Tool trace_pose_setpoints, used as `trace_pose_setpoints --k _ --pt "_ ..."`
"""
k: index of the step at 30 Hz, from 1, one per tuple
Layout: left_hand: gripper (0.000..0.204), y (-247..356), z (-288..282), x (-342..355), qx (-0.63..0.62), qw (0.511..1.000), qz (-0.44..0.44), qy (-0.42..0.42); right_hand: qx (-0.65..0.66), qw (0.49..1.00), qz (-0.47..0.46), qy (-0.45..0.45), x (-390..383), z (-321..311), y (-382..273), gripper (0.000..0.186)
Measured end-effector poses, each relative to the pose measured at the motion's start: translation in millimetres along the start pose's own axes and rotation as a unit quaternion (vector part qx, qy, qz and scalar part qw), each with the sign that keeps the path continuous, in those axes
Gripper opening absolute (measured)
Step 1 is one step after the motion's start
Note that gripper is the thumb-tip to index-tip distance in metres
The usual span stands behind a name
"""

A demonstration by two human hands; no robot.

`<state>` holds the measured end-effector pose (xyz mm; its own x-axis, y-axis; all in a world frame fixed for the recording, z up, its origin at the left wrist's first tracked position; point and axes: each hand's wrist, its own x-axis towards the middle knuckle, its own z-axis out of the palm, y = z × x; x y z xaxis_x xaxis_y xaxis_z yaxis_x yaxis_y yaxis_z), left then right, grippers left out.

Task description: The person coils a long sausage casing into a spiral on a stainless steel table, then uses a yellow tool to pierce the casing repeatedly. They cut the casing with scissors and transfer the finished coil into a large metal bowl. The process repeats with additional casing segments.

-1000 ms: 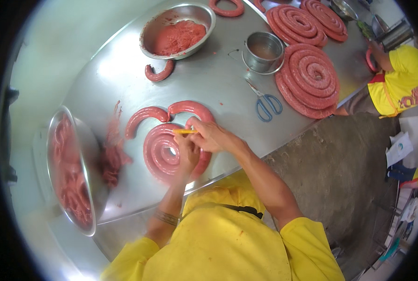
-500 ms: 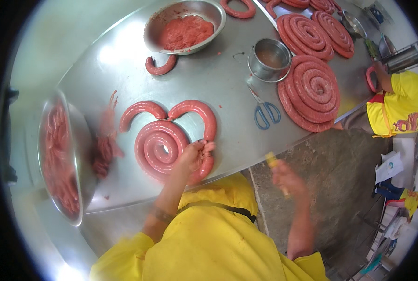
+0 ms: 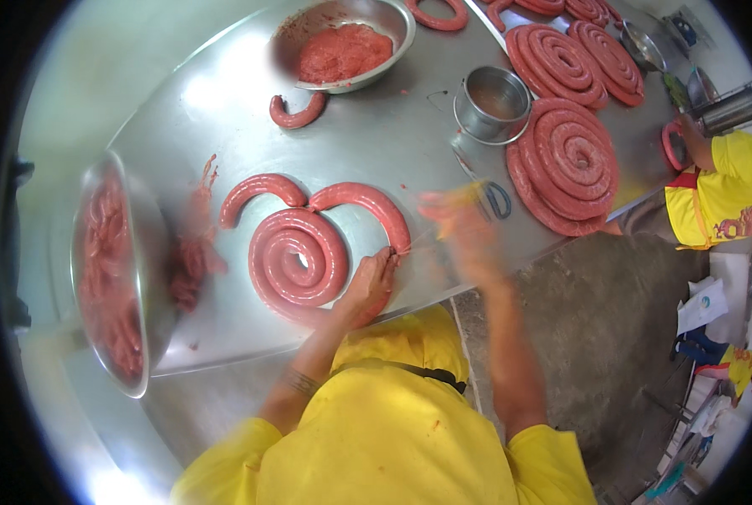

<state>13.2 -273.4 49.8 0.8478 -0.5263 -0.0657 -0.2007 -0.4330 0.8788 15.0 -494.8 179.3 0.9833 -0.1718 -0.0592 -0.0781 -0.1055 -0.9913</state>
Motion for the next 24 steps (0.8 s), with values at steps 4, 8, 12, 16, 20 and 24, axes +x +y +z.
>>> trace_pose_setpoints --k 4,8,12,16,20,24 --pt "0.019 5 5 4 -0.025 0.995 -0.1 0.009 0.315 0.896 -0.015 0.313 -54 -131 -10 0.017" --pt "0.013 6 -10 4 -0.309 0.918 -0.249 -0.003 0.169 0.886 0.42 -0.1 -125 -105 66 0.021" --pt "0.009 10 -18 -7 -0.028 0.996 -0.064 0.05 -0.298 0.952 -0.018 0.06 -55 7 124 0.03" --pt "0.005 3 -23 -12 0.138 0.977 0.01 0.162 -0.208 0.908 -0.075 -0.357 18 53 97 0.025" --pt "0.008 -9 -22 -7 -0.362 0.905 -0.223 0.006 -0.194 0.944 -0.043 -0.263 11 48 41 0.028" --pt "0.015 -6 -8 -4 -0.026 0.997 -0.024 -0.072 0.355 0.921 0.048 0.151 18 -48 17 0.021"
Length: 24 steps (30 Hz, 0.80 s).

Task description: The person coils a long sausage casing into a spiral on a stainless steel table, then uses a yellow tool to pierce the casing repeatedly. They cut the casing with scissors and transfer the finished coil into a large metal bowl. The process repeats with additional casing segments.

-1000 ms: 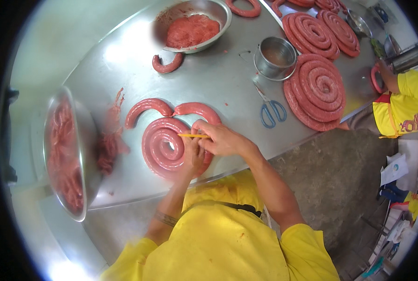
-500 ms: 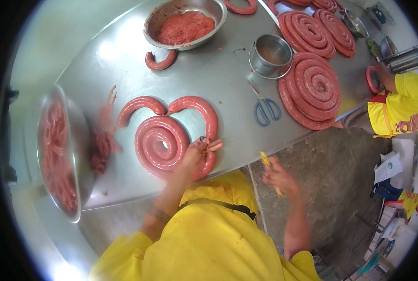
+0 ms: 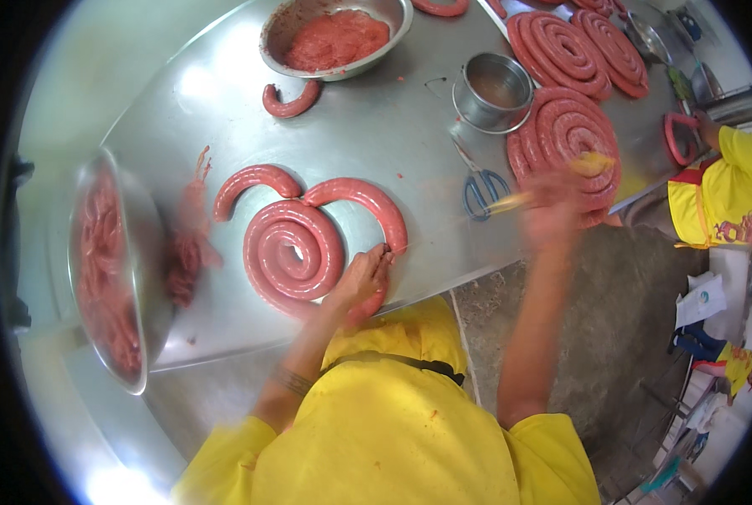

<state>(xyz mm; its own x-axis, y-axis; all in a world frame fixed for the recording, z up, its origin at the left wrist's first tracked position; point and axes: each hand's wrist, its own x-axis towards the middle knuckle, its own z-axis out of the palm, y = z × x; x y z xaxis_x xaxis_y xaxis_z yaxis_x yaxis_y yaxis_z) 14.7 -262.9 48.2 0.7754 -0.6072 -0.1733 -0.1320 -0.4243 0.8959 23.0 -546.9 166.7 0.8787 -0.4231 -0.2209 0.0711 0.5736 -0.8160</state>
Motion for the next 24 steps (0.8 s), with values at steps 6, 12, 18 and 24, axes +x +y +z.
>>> trace_pose_setpoints --k 6,12,18,24 --pt "0.012 12 22 13 0.054 0.998 -0.016 -0.005 0.061 0.993 -0.079 0.058 -23 -177 -78 0.02" --pt "0.016 5 11 12 -0.561 0.769 -0.304 0.025 -0.213 0.882 0.419 0.013 -116 -110 5 0.018" --pt "0.007 2 -5 -4 0.124 0.972 0.061 0.189 -0.621 0.743 -0.072 -0.24 -20 3 109 0.023" --pt "0.014 1 -15 -7 -0.429 0.88 -0.188 0.085 -0.494 0.802 -0.064 -0.331 -22 41 103 0.02"
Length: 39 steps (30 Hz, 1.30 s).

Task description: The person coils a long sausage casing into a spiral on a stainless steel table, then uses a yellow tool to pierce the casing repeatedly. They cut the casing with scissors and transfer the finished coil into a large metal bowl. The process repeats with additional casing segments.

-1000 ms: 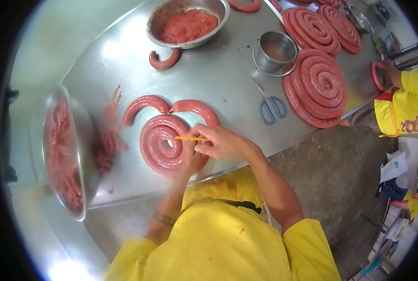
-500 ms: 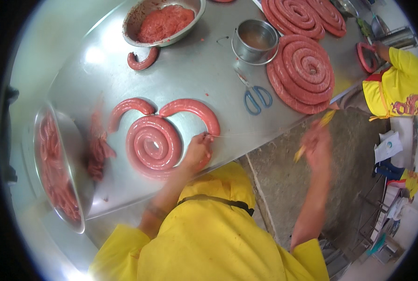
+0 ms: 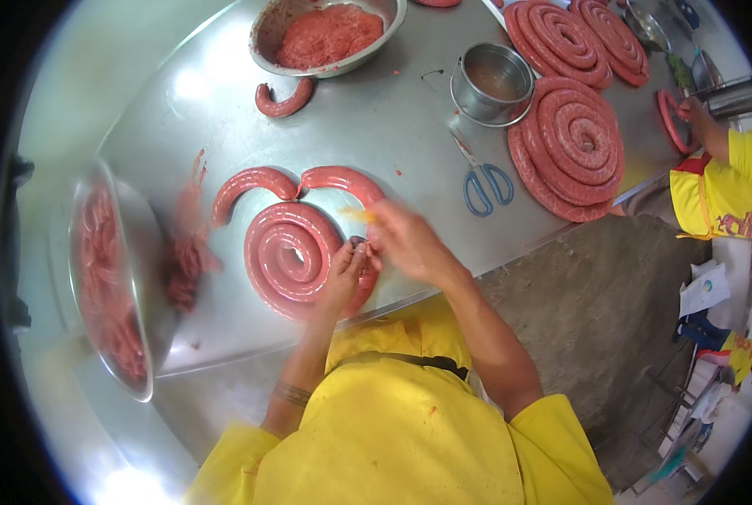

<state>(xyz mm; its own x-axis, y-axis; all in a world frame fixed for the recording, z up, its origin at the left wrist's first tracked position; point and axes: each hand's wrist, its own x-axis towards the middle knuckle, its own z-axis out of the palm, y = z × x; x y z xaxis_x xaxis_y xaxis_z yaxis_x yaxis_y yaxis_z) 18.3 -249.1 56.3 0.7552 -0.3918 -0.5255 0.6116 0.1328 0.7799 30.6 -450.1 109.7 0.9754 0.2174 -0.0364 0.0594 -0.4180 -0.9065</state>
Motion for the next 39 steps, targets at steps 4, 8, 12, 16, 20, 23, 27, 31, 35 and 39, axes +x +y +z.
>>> trace_pose_setpoints --k 4,8,12,16,20,23,27,31,35,39 --pt "0.021 -4 15 5 0.365 0.918 0.138 -0.075 0.668 0.675 0.042 0.31 -24 -113 -28 0.019" --pt "0.019 -17 34 16 0.333 0.929 0.157 -0.044 0.431 0.801 0.19 0.37 -124 -163 10 0.013" --pt "0.012 -23 21 16 0.196 0.98 0.033 -0.016 0.316 0.815 0.485 0.018 -180 -66 59 0.027" --pt "0.009 -14 9 6 0.392 0.886 0.241 0.048 -0.003 0.962 0.222 0.16 -77 -3 76 0.025" --pt "0.006 -2 10 -3 0.571 0.701 0.396 0.161 -0.093 0.989 0.036 -0.112 10 -2 18 0.022" --pt "0.012 1 7 -8 0.186 0.965 0.18 0.038 0.081 0.984 0.097 -0.123 13 -12 -41 0.024" --pt "0.02 0 3 -17 0.237 0.962 0.124 -0.063 0.405 0.894 0.07 0.18 -4 -58 -13 0.043" --pt "0.014 4 6 -25 0.403 0.891 0.173 -0.117 0.661 0.738 0.125 0.049 -68 -68 44 0.026" --pt "0.012 4 0 -35 0.434 0.876 0.165 -0.131 0.587 0.611 0.206 0.489 -132 -168 116 0.008" --pt "0.011 -16 -23 -43 0.434 0.867 0.198 -0.145 0.336 0.79 0.026 0.512 -164 -274 139 0.012"
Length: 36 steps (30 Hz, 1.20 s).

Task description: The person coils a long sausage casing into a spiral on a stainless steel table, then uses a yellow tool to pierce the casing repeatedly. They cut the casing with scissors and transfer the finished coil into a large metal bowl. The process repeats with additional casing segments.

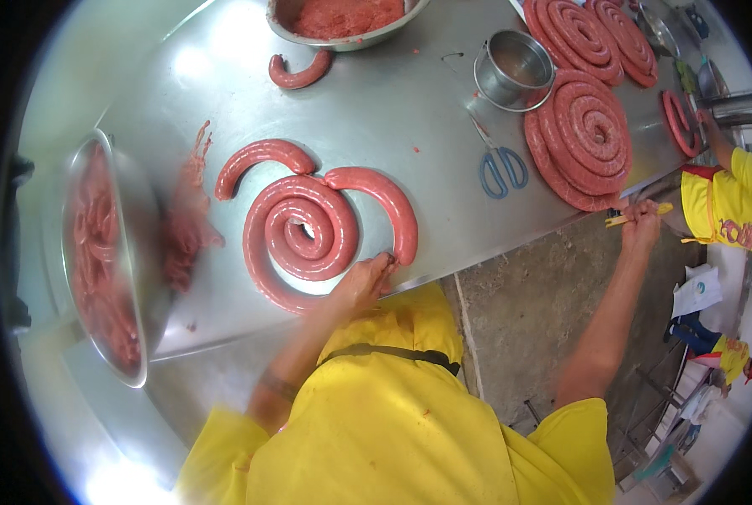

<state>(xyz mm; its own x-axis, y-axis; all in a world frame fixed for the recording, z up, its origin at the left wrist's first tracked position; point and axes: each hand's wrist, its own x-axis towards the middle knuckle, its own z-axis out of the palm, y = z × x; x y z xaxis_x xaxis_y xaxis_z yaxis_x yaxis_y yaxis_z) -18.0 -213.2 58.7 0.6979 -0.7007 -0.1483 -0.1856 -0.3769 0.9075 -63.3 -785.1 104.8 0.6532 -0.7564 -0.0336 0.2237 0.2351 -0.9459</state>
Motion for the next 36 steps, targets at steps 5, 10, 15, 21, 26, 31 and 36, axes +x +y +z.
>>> trace_pose_setpoints --k 5,10,15,21,26,31,36 --pt "0.032 -55 -34 -67 0.077 0.958 -0.006 0.277 -0.139 0.942 0.275 -0.136 -108 20 70 0.01" --pt "0.043 -92 -91 -134 -0.024 0.846 -0.275 0.457 -0.249 0.836 0.406 -0.273 -255 86 122 0.019" --pt "0.047 -95 -86 -75 -0.578 0.717 -0.27 0.279 -0.302 0.836 0.397 -0.231 -293 118 113 0.023" --pt "0.033 -106 -111 -19 -0.606 0.737 -0.207 0.216 -0.347 0.849 0.326 -0.227 -294 126 118 0.025" --pt "0.03 -108 -128 -61 -0.642 0.675 -0.101 0.348 -0.404 0.793 0.311 -0.333 -327 147 123 0.023" --pt "0.034 -97 -72 -80 -0.744 0.623 -0.157 0.182 -0.39 0.73 0.369 -0.423 -378 171 142 0.022" --pt "0.033 -97 -73 -89 -0.746 0.575 -0.095 0.322 -0.391 0.698 0.373 -0.471 -391 196 142 0.022"
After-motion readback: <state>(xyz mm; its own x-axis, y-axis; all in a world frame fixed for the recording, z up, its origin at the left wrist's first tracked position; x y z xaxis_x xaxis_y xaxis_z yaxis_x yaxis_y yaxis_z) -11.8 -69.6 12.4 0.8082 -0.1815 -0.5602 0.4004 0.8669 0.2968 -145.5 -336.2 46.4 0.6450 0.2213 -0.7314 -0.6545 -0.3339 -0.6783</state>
